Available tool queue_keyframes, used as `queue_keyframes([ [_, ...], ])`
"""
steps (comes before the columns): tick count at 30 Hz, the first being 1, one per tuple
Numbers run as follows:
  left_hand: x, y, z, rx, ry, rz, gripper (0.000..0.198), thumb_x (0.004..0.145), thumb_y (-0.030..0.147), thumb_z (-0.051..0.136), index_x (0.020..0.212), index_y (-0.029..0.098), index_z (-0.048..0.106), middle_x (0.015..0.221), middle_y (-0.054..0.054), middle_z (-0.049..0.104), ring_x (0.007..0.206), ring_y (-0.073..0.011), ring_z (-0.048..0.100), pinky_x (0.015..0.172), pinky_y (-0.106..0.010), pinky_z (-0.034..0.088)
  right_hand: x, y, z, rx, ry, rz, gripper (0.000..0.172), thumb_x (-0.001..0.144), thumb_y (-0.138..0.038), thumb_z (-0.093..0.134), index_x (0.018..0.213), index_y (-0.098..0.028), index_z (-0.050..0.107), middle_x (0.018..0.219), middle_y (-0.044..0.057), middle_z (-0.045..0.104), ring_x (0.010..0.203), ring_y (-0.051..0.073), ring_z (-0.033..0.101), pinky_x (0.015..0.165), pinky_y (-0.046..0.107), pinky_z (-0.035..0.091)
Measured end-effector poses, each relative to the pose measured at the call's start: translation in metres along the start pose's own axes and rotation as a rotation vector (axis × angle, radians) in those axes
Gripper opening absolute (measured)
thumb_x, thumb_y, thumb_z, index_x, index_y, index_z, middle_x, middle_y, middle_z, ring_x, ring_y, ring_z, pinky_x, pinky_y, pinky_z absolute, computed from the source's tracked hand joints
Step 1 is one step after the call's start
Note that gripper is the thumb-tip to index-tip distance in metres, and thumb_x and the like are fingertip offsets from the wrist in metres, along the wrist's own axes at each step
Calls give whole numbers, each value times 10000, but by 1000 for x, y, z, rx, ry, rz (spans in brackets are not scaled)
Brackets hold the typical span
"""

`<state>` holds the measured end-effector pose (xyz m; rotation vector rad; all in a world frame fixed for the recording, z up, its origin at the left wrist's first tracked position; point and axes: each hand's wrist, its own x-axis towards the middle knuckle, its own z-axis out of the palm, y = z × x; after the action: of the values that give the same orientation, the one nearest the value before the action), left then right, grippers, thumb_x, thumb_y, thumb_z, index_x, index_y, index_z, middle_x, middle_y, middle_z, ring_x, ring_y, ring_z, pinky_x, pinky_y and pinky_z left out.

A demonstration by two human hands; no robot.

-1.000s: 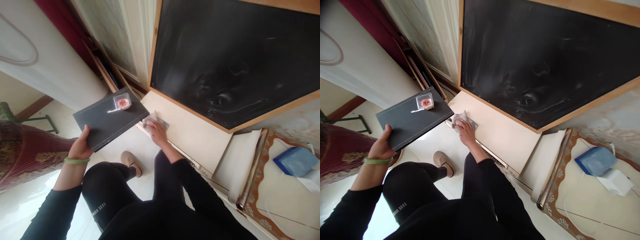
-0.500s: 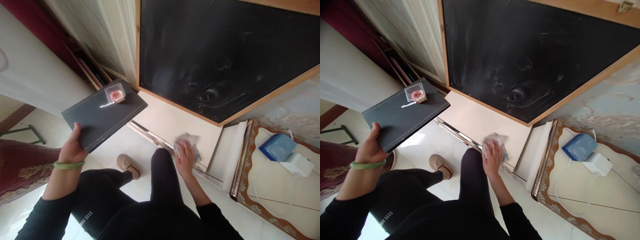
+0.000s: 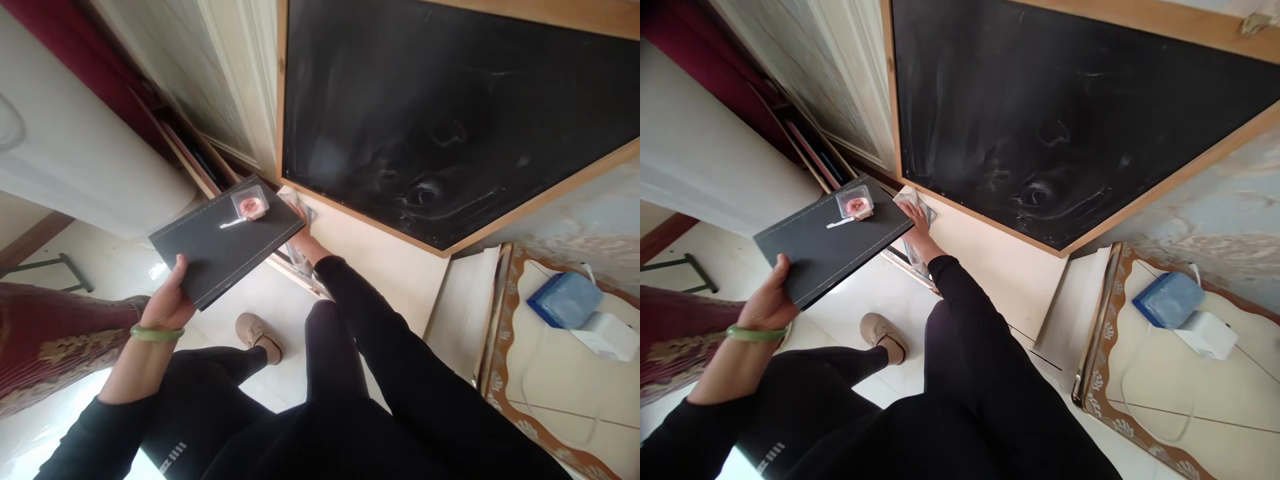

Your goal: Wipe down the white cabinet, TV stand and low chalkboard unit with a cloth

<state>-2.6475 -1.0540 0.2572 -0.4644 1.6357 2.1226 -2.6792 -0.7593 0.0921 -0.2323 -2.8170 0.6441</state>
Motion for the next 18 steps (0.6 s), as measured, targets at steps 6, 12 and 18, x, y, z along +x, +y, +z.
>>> queue_keyframes([
  [6, 6, -14, -1, 52, -66, -89, 360, 1010, 388, 661, 1260, 140, 732, 1194, -136, 807, 1219, -295, 752, 1134, -384, 600, -15, 37, -37, 52, -56, 65, 453, 1082, -200, 486, 1506, -73, 581, 1651, 154, 482, 1568, 209, 367, 1344, 428, 192],
  [12, 11, -24, -2, 77, -144, -145, 430, 1002, 398, 675, 1340, 134, 703, 1232, -153, 796, 1185, -288, 768, 1128, -369, 603, -92, 78, -53, 35, 47, 255, 499, 1035, -223, 503, 1515, -137, 607, 1673, 123, 465, 1597, 274, 340, 1355, 498, 197],
  [18, 10, -20, 18, 170, -158, -212, 381, 1034, 372, 601, 1294, 122, 723, 1209, -135, 806, 1207, -279, 758, 1088, -331, 627, -206, 79, -60, -20, 221, 402, 487, 1041, -268, 470, 1481, -137, 633, 1669, 153, 456, 1586, 330, 355, 1344, 544, 198],
])
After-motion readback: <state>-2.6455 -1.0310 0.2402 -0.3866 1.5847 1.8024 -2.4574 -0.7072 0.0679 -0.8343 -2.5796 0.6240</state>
